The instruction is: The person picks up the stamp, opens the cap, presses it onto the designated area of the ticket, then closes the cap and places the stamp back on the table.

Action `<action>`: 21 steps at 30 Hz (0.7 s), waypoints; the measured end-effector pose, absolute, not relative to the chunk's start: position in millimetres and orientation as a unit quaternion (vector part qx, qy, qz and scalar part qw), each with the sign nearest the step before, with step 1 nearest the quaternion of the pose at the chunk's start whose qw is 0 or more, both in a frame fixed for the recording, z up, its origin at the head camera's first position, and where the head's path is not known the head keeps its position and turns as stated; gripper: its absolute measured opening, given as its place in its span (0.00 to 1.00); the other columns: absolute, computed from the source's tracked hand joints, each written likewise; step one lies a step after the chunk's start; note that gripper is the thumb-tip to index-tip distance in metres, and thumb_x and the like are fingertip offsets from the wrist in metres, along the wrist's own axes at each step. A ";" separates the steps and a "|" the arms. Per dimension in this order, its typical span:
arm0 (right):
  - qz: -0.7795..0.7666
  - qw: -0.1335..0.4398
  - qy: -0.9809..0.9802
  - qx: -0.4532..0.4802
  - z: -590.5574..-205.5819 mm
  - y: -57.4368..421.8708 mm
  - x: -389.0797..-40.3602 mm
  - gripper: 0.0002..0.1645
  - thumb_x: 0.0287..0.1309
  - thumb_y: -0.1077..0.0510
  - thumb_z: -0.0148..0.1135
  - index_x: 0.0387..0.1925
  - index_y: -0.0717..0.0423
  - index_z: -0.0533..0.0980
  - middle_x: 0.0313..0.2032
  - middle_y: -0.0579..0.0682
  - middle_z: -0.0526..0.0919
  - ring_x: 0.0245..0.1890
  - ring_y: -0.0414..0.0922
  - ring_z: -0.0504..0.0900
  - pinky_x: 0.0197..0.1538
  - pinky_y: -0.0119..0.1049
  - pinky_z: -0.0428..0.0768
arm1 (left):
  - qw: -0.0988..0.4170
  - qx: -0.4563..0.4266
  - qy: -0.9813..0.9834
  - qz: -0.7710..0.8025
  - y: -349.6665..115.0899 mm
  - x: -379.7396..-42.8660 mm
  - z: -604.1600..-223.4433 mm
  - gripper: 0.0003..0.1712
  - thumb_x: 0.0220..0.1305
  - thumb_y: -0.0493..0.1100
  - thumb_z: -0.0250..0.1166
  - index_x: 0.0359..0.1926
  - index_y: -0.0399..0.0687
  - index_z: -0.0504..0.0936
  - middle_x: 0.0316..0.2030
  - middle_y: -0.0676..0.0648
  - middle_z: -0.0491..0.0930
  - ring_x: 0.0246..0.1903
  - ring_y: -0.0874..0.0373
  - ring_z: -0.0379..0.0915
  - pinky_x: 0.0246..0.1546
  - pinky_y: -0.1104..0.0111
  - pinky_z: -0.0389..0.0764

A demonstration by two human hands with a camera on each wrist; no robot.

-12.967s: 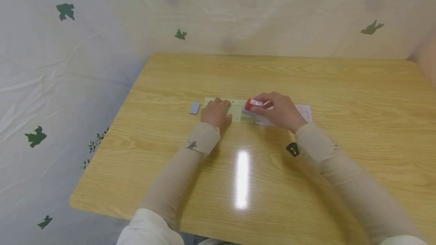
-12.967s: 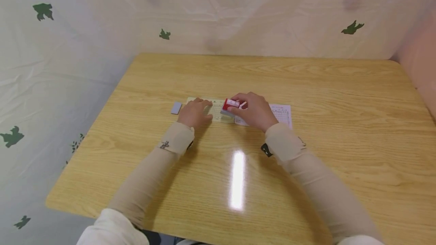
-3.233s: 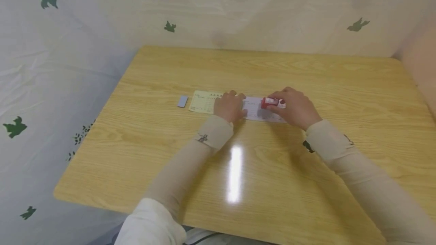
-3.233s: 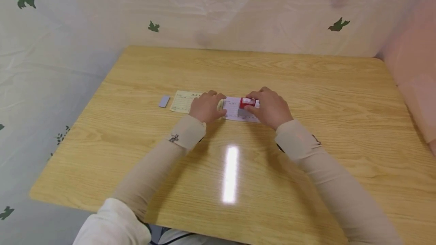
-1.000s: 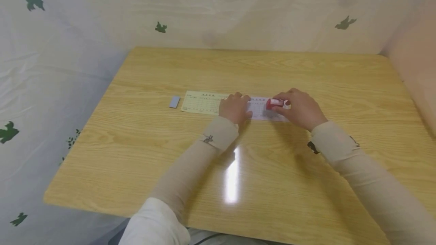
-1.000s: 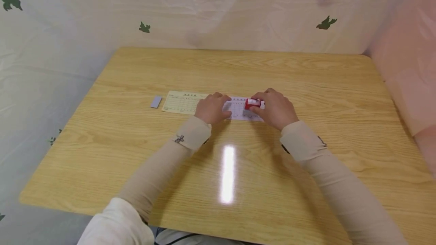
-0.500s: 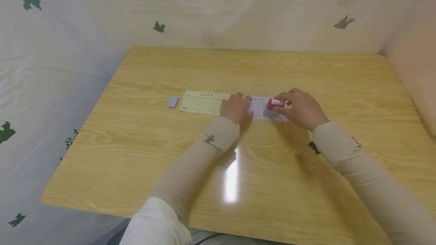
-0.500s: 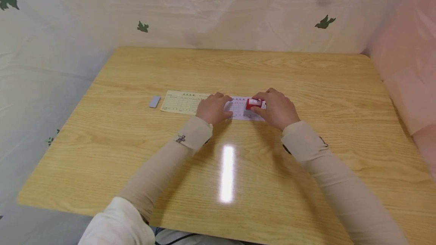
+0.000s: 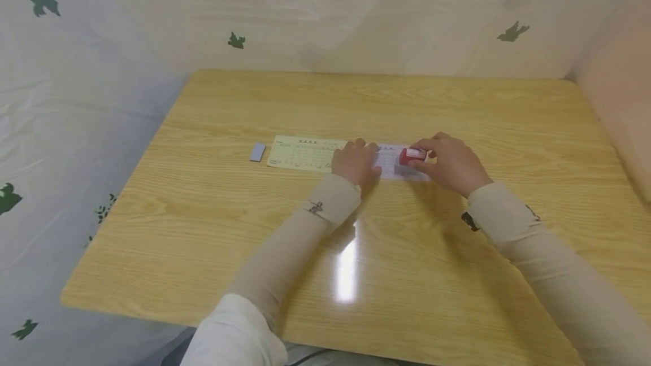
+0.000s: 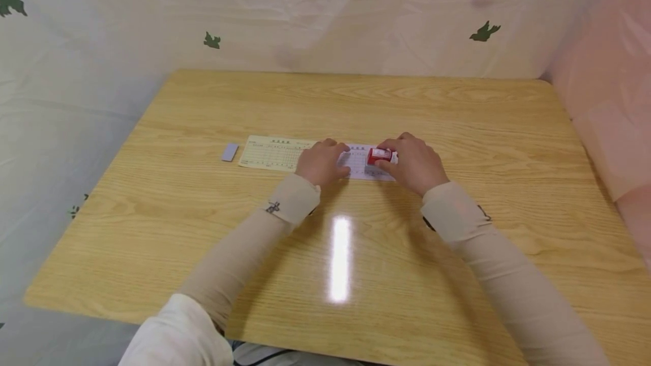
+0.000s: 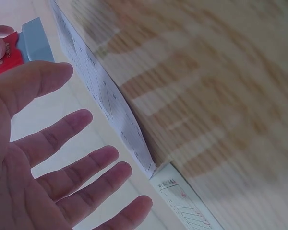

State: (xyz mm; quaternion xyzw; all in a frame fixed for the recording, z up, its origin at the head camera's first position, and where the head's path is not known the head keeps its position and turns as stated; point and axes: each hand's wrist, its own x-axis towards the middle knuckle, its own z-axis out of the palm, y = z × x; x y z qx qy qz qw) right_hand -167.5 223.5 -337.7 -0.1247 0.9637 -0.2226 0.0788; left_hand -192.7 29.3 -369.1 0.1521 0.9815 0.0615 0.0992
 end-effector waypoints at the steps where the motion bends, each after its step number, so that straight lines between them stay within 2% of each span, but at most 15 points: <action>1: -0.223 0.079 0.964 -0.124 -337.8 223.9 -167.4 0.26 0.66 0.52 0.67 0.61 0.59 0.78 0.50 0.64 0.79 0.51 0.62 0.79 0.49 0.60 0.79 | 0.099 0.153 0.981 0.060 30.0 -192.6 -369.1 0.30 0.71 0.55 0.63 0.70 0.55 0.73 0.62 0.47 0.77 0.59 0.52 0.73 0.57 0.56 0.78; 21: -0.230 0.093 0.962 -0.115 -337.1 230.1 -167.4 0.25 0.68 0.53 0.66 0.62 0.60 0.77 0.52 0.65 0.78 0.52 0.63 0.78 0.49 0.60 0.79 | 0.091 0.171 0.978 0.084 32.0 -192.9 -371.4 0.26 0.71 0.51 0.65 0.66 0.50 0.77 0.57 0.45 0.79 0.55 0.49 0.75 0.55 0.56 0.80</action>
